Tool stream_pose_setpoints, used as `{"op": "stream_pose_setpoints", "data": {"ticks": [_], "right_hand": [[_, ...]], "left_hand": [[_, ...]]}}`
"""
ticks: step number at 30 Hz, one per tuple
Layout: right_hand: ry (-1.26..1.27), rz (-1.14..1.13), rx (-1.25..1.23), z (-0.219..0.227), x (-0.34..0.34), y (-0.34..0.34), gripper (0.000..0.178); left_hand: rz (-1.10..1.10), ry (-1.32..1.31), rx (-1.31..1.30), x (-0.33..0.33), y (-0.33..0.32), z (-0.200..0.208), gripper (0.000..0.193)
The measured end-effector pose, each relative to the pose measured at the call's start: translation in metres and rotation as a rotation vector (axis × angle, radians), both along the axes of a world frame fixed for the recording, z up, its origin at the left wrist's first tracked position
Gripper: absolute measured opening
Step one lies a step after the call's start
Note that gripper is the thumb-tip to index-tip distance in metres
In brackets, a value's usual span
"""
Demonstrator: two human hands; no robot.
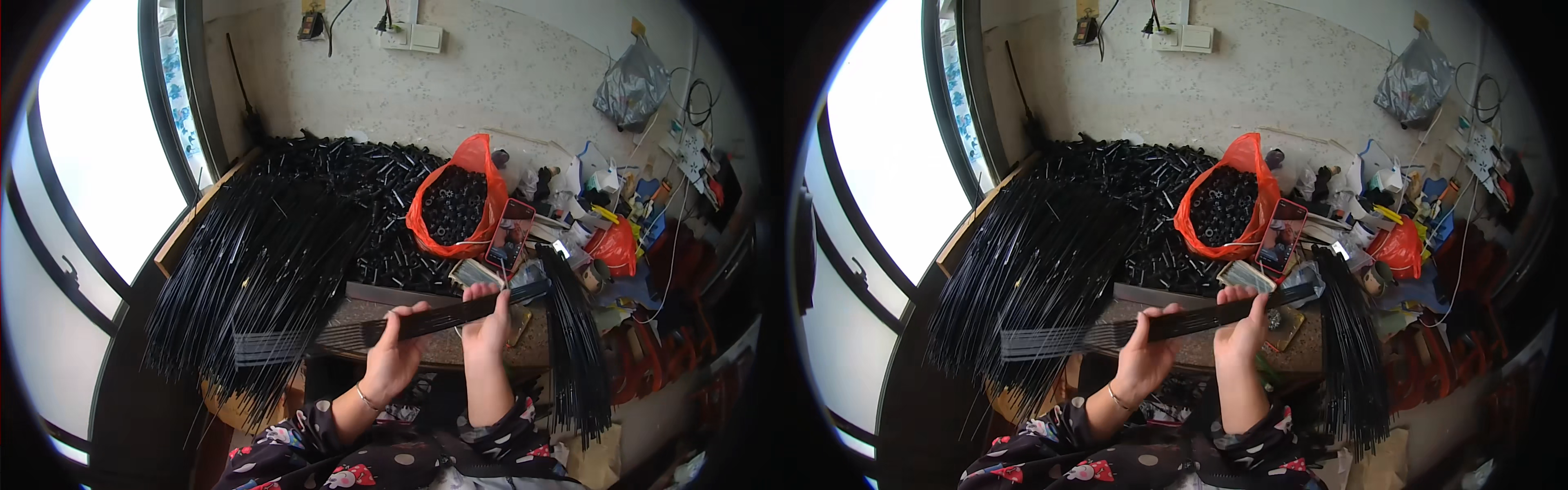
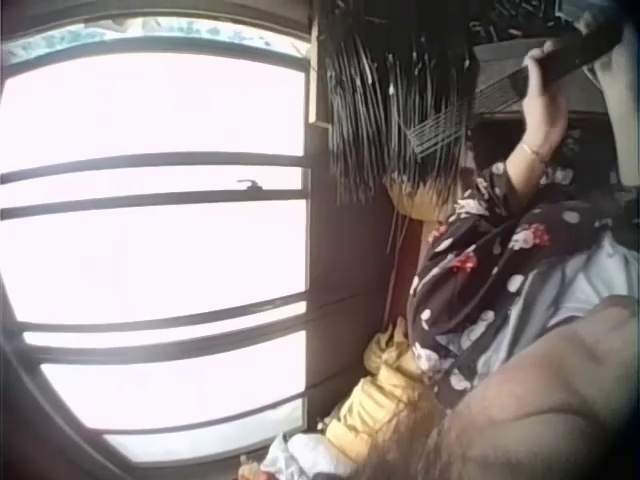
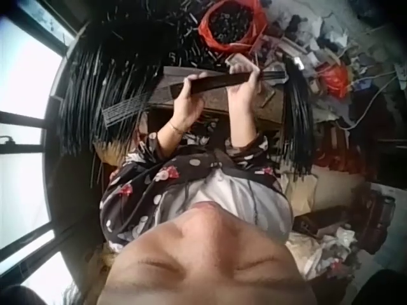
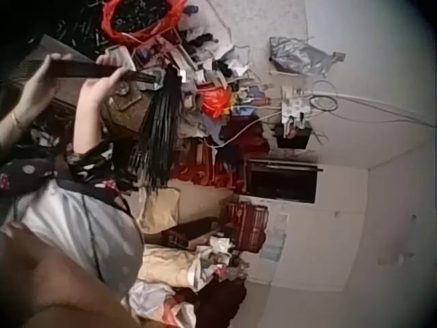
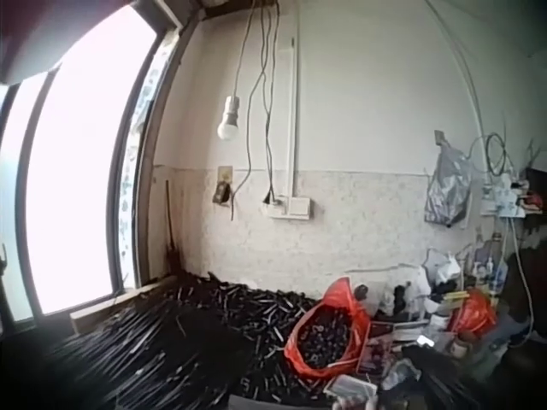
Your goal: Assembling small black plastic components onto black rods using pliers at a workbench.
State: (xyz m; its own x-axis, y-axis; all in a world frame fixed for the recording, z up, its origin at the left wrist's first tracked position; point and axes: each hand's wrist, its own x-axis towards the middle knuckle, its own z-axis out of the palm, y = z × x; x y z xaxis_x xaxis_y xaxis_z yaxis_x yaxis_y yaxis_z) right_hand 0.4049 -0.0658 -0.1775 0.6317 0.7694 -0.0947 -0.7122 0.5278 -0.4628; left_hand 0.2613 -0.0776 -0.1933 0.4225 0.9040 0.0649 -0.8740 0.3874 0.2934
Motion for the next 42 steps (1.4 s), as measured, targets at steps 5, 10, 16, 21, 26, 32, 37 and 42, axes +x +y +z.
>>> {"op": "stream_pose_setpoints", "data": {"ticks": [5, 10, 16, 21, 26, 32, 37, 42], "right_hand": [[-0.497, -0.008, 0.194, 0.058, -0.009, -0.016, 0.028], [-0.825, 0.248, 0.108, -0.003, -0.027, -0.035, 0.021], [-0.913, 0.625, -0.044, -0.092, -0.052, -0.033, 0.024], [-0.630, 0.713, 0.129, -0.106, -0.029, -0.022, 0.027], [-0.449, 0.550, -0.229, -0.112, -0.031, -0.035, 0.022], [-0.431, 0.582, -0.247, -0.111, -0.026, -0.030, 0.022], [-0.437, 0.549, -0.293, -0.110, -0.022, -0.030, 0.022], [-0.492, 0.482, -0.309, -0.107, -0.024, -0.026, 0.021]], "left_hand": [[-0.698, 0.266, 0.306, -0.021, -0.021, 0.007, 0.061], [0.642, 0.858, 1.391, -0.045, 0.021, 0.085, 0.041], [0.082, 1.193, 1.065, -0.021, 0.067, 0.063, 0.020], [-0.138, 0.938, 1.260, -0.029, 0.059, 0.064, 0.015], [-0.300, 0.893, 1.385, -0.020, 0.140, 0.058, 0.065], [0.722, 2.111, 1.444, -0.015, 0.306, -0.022, 0.026], [0.730, 2.429, 1.488, -0.010, 0.340, -0.018, 0.015], [0.887, 2.011, 1.198, 0.001, 0.320, -0.013, 0.018]]}}
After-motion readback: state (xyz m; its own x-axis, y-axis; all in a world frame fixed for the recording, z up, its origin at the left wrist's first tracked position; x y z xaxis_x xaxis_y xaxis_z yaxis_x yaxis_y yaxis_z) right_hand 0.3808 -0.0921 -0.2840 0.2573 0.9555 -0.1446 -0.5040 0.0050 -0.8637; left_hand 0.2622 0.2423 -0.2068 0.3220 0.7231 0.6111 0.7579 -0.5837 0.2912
